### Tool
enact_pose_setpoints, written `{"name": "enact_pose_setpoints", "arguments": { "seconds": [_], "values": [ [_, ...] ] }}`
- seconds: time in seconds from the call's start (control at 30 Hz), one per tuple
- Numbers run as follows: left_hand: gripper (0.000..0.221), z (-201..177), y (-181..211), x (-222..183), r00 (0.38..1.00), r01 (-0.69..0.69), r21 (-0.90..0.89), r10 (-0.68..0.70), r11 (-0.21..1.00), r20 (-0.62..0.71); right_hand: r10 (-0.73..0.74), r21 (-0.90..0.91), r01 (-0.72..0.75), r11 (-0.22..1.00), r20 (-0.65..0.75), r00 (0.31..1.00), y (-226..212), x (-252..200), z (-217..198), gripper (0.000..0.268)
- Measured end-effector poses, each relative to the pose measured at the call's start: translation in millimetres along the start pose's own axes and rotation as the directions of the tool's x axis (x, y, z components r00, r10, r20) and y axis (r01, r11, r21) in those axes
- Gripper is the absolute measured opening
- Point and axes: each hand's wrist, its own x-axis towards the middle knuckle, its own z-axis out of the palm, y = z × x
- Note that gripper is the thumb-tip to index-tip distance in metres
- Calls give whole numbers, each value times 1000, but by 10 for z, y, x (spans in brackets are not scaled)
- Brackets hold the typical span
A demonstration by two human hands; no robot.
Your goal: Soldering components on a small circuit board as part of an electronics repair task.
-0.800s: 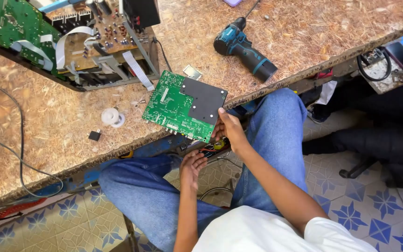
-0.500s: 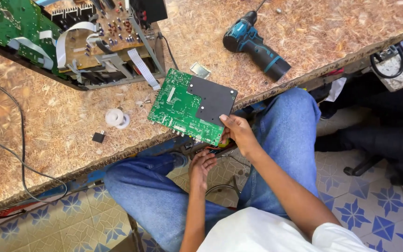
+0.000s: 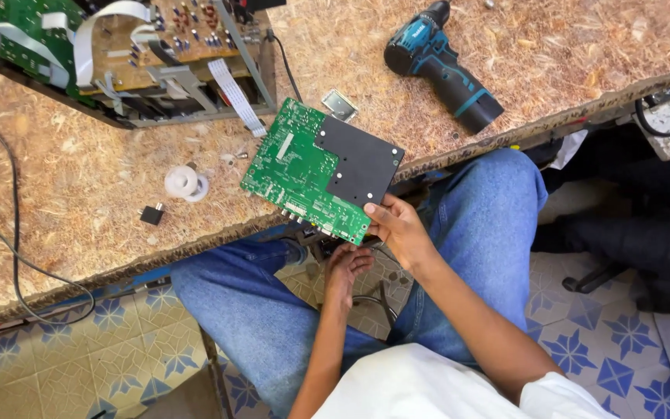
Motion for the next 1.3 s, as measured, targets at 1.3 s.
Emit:
{"name": "enact_pose_setpoints", "arguments": {
  "seconds": [1.3],
  "values": [
    [38,313,430,812,993,-101,520,57,848,100,-533,-126,613,780,-648,544,-1806,172,-2145,24]
  ]
}}
